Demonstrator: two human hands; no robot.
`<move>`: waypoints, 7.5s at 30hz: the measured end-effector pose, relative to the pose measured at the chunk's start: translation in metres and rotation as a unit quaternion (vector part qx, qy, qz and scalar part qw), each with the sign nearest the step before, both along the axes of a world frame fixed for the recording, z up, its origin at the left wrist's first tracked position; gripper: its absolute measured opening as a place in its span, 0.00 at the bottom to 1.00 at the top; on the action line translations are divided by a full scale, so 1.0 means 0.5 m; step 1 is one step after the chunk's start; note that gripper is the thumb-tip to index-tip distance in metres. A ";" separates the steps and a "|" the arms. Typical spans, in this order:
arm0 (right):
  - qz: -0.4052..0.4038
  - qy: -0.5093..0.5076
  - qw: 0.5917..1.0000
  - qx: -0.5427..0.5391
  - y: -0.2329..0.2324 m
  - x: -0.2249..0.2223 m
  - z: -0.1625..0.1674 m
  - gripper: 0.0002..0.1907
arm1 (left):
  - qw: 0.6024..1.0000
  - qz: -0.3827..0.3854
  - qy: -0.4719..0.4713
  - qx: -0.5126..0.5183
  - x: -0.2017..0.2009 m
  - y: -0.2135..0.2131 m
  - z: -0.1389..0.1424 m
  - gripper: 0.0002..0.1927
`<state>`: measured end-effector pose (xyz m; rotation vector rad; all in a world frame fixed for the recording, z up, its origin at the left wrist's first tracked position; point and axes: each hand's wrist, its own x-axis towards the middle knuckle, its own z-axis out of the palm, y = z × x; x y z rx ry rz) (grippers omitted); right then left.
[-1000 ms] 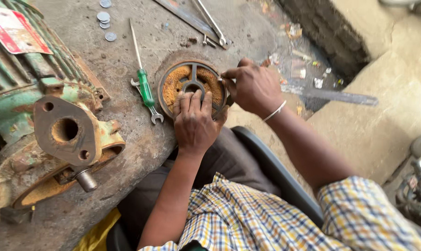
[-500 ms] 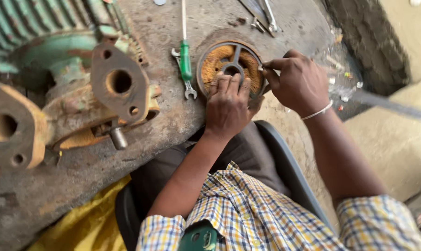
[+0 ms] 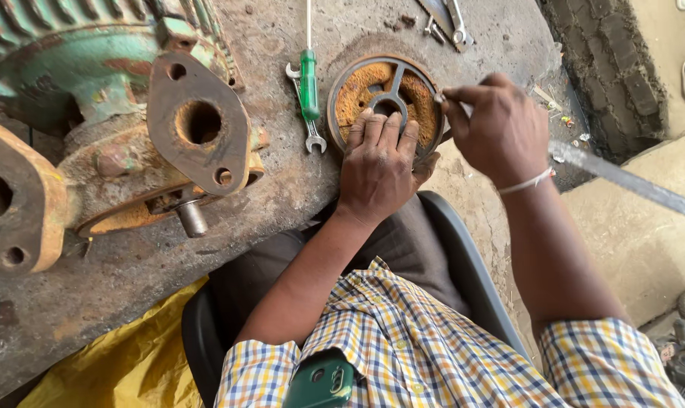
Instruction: The person sits at a workbench and scrapes rust and sand from a circular metal pump cover plate, holding the plate steady with one hand while working a small scraper around its ribs and rim. He turns the plate and continues scraping its surface, then sets it on the bench and keeps cleaning the edges.
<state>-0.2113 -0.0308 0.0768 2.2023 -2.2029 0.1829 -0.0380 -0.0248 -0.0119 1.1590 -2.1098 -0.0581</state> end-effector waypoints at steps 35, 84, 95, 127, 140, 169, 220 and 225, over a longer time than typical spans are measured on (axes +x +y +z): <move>0.022 0.021 0.999 -0.017 0.001 -0.022 0.000 0.11 | 1.000 0.001 -0.006 -0.003 0.002 0.000 -0.001 0.31; 0.031 0.029 0.999 -0.014 -0.016 -0.007 -0.013 0.12 | 1.000 0.003 0.003 -0.009 0.003 0.000 0.002 0.31; 0.033 0.013 0.999 0.008 -0.026 -0.007 0.007 0.13 | 1.000 0.000 0.008 0.000 0.003 -0.001 0.005 0.30; 0.036 -0.001 0.999 0.016 -0.041 -0.009 0.002 0.12 | 1.000 0.003 -0.004 -0.004 0.002 0.001 0.001 0.30; 0.057 0.023 0.998 -0.001 -0.049 -0.011 0.008 0.12 | 1.000 -0.008 0.006 0.001 0.004 -0.001 0.002 0.30; 0.039 0.044 0.997 0.040 -0.065 -0.007 0.003 0.13 | 1.000 0.002 0.004 -0.008 0.000 -0.001 -0.007 0.30; 0.074 0.045 0.996 0.028 -0.100 -0.006 0.006 0.14 | 1.000 0.001 0.002 -0.013 0.001 -0.003 -0.005 0.30; 0.046 0.035 0.997 0.044 -0.108 -0.004 0.001 0.13 | 1.000 0.002 0.004 -0.004 0.000 -0.002 -0.008 0.30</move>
